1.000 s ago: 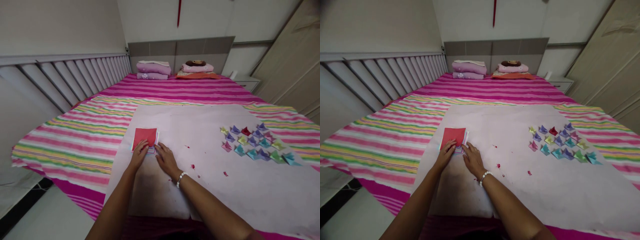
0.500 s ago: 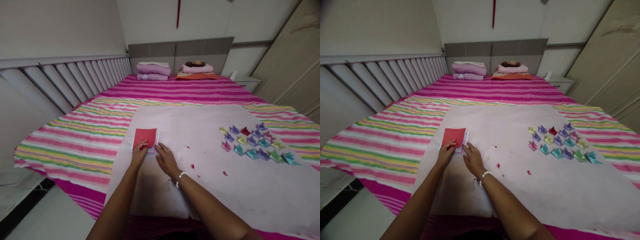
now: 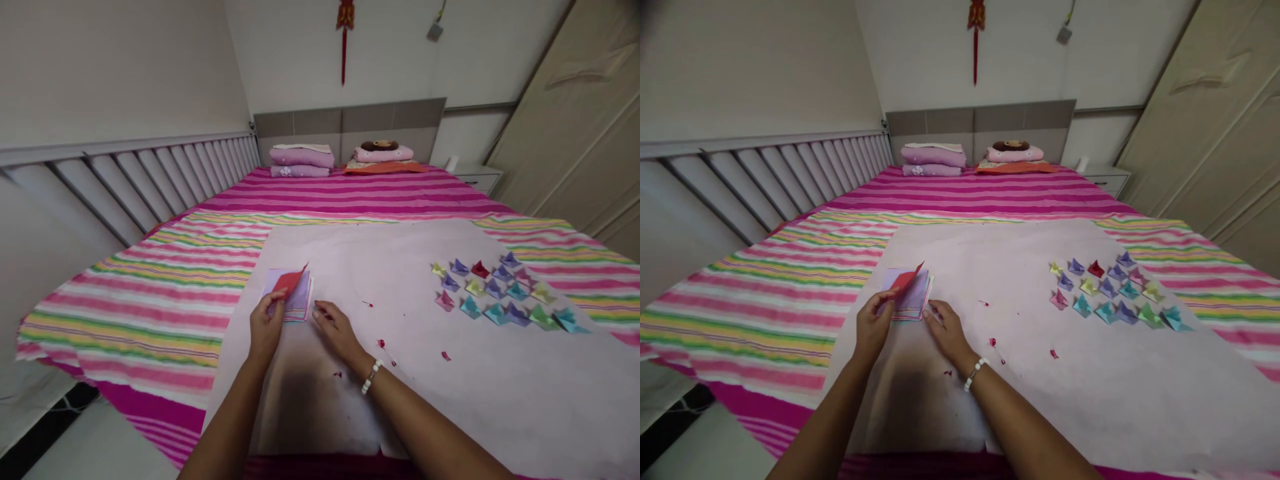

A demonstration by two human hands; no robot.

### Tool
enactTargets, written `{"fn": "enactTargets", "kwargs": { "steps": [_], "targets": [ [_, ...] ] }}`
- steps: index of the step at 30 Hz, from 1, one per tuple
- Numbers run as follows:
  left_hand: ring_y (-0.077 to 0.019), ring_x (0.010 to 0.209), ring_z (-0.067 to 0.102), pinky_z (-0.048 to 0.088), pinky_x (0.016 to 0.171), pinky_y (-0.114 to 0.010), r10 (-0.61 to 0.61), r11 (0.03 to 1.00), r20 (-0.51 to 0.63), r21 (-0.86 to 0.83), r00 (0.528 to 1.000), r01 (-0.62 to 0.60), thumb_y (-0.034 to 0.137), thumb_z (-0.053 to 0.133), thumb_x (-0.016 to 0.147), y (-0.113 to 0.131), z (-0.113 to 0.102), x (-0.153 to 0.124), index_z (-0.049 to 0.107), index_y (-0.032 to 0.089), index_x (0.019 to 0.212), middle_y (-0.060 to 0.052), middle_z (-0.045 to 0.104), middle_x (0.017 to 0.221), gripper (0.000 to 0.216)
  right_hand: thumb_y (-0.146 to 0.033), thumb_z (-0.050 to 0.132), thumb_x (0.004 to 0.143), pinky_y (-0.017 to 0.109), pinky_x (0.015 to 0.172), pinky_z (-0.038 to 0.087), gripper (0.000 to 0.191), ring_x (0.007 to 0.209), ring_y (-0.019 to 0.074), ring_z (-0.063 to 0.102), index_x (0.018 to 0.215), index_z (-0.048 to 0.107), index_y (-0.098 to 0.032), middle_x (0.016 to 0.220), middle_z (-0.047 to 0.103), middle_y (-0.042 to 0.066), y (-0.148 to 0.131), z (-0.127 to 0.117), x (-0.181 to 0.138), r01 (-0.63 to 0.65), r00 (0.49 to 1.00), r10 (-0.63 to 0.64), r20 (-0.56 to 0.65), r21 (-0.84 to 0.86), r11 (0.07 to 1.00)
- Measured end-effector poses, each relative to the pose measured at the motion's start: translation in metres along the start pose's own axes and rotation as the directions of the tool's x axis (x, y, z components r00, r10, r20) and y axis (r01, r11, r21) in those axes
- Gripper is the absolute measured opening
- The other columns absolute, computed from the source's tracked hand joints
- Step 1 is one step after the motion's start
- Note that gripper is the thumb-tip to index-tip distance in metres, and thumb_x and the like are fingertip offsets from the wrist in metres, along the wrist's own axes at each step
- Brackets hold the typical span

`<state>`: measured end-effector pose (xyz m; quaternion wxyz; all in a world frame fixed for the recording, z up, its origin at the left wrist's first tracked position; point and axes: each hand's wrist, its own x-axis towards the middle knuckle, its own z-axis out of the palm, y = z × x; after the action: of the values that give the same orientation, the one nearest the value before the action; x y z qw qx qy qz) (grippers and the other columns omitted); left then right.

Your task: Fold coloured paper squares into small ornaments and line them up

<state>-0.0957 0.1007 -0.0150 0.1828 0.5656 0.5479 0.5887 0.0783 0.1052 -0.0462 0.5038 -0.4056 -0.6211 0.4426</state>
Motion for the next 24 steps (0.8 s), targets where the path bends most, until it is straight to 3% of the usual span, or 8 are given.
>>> {"fn": "enactTargets", "kwargs": {
  "steps": [3, 6, 8, 12, 15, 18, 21, 24],
  "targets": [
    [-0.0244, 0.109, 0.065, 0.040, 0.106, -0.048, 0.214, 0.969, 0.118, 0.096, 0.970, -0.226, 0.020, 0.054, 0.082, 0.016, 0.002, -0.023, 0.069, 0.023, 0.089, -0.004, 0.075, 0.102, 0.017, -0.053, 0.042, 0.092, 0.041, 0.076, 0.056, 0.046, 0.089, 0.0242, 0.069, 0.108, 0.065, -0.016, 0.099, 0.073, 0.013, -0.021, -0.007, -0.008, -0.178, 0.984, 0.169, 0.056, 0.302, 0.936],
    [-0.0247, 0.109, 0.066, 0.040, 0.105, -0.052, 0.410, 0.839, 0.376, 0.202, 0.831, -0.505, 0.012, 0.051, 0.081, 0.025, 0.007, -0.047, 0.068, 0.027, 0.092, -0.001, 0.076, 0.102, 0.025, -0.053, 0.061, 0.082, 0.035, 0.068, 0.057, 0.040, 0.080, 0.0227, 0.070, 0.098, 0.067, -0.017, 0.090, 0.075, 0.009, -0.038, -0.017, -0.018, -0.351, 0.933, 0.315, 0.175, 0.641, 0.683],
    [-0.0251, 0.111, 0.065, 0.039, 0.104, -0.053, 0.445, 0.785, 0.464, 0.209, 0.766, -0.583, 0.011, 0.051, 0.082, 0.030, 0.011, -0.062, 0.068, 0.030, 0.092, 0.000, 0.076, 0.103, 0.027, -0.042, 0.075, 0.072, 0.034, 0.069, 0.056, 0.032, 0.080, 0.0230, 0.070, 0.089, 0.068, -0.016, 0.083, 0.075, 0.007, -0.046, -0.024, -0.025, -0.356, 0.921, 0.357, 0.155, 0.705, 0.613],
    [-0.0270, 0.118, 0.060, 0.038, 0.106, -0.054, 0.459, 0.803, 0.424, 0.177, 0.780, -0.569, 0.018, 0.057, 0.082, 0.044, 0.011, -0.082, 0.066, 0.033, 0.099, -0.001, 0.073, 0.112, 0.025, -0.032, 0.081, 0.065, 0.037, 0.073, 0.057, 0.025, 0.082, 0.0269, 0.071, 0.079, 0.069, -0.016, 0.074, 0.074, 0.006, -0.054, -0.038, -0.036, -0.326, 0.891, 0.453, 0.043, 0.755, 0.569],
    [-0.0294, 0.131, 0.047, 0.037, 0.108, -0.054, 0.355, 0.919, 0.243, 0.086, 0.903, -0.384, 0.026, 0.060, 0.083, 0.053, 0.010, -0.087, 0.057, 0.033, 0.120, -0.007, 0.056, 0.137, 0.038, -0.032, 0.080, 0.066, 0.040, 0.076, 0.057, 0.026, 0.086, 0.0281, 0.071, 0.083, 0.071, -0.016, 0.079, 0.076, 0.007, -0.060, -0.049, -0.041, -0.278, 0.884, 0.466, -0.025, 0.775, 0.568],
    [-0.0323, 0.138, 0.037, 0.037, 0.108, -0.054, -0.031, 0.998, 0.103, -0.048, 0.994, 0.036, 0.035, 0.065, 0.079, 0.057, 0.013, -0.083, 0.044, 0.030, 0.134, -0.010, 0.041, 0.149, 0.060, -0.032, 0.081, 0.066, 0.040, 0.080, 0.056, 0.028, 0.091, 0.0284, 0.070, 0.086, 0.071, -0.015, 0.085, 0.076, 0.008, -0.066, -0.057, -0.046, -0.217, 0.891, 0.447, -0.079, 0.789, 0.574],
    [-0.0339, 0.128, 0.049, 0.048, 0.096, -0.049, -0.397, 0.832, 0.217, -0.325, 0.892, 0.449, 0.044, 0.070, 0.072, 0.066, 0.022, -0.076, 0.042, 0.026, 0.135, -0.015, 0.047, 0.143, 0.070, -0.032, 0.082, 0.065, 0.040, 0.083, 0.056, 0.029, 0.094, 0.0292, 0.069, 0.087, 0.072, -0.015, 0.086, 0.076, 0.008, -0.073, -0.060, -0.050, -0.186, 0.901, 0.424, -0.093, 0.799, 0.571],
    [-0.0260, 0.104, 0.064, 0.053, 0.082, -0.036, -0.388, 0.612, 0.551, -0.445, 0.739, 0.654, 0.043, 0.067, 0.077, 0.082, 0.029, -0.075, 0.054, 0.020, 0.121, -0.014, 0.063, 0.122, 0.051, -0.033, 0.081, 0.068, 0.040, 0.084, 0.055, 0.030, 0.095, 0.0289, 0.069, 0.090, 0.072, -0.016, 0.090, 0.077, 0.008, -0.079, -0.058, -0.053, -0.168, 0.911, 0.402, -0.094, 0.806, 0.568]
  ]
}}
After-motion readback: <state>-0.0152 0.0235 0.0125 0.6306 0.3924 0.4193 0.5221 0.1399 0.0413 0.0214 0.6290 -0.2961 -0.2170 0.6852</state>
